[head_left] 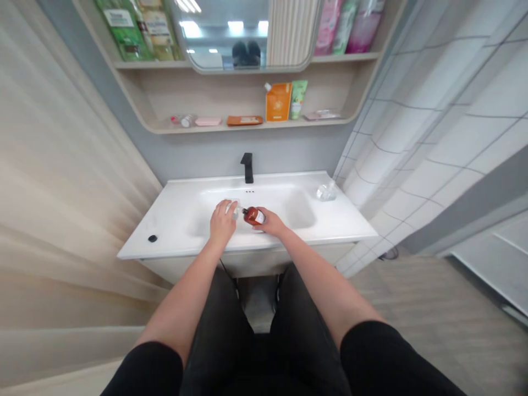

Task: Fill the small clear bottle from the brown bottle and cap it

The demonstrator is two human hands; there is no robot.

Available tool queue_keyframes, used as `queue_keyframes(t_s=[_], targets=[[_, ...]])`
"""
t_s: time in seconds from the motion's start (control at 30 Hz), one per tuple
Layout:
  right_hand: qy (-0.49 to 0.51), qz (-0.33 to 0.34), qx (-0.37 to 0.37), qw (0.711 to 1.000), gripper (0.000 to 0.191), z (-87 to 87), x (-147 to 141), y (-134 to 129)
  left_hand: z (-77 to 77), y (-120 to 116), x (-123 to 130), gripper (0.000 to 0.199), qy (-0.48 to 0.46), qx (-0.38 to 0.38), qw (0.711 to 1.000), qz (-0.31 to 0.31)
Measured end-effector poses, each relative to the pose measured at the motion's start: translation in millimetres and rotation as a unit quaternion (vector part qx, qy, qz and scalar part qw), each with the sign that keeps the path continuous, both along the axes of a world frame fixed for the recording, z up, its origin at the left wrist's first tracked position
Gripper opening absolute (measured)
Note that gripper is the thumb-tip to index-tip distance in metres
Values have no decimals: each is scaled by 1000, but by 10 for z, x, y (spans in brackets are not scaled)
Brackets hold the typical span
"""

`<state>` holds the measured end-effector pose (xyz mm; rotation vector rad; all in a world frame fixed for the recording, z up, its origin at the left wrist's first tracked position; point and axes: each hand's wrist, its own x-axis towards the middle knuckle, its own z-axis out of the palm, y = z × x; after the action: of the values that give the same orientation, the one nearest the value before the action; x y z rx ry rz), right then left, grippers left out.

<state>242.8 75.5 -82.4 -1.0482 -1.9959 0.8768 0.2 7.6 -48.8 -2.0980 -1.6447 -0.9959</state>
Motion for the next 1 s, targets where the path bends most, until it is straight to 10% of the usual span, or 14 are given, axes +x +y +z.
queue_keyframes(t_s=[1.0], targets=[[43,-1,0,999,81,112,19,-92,168,-1,30,71,30,5,999,-17]])
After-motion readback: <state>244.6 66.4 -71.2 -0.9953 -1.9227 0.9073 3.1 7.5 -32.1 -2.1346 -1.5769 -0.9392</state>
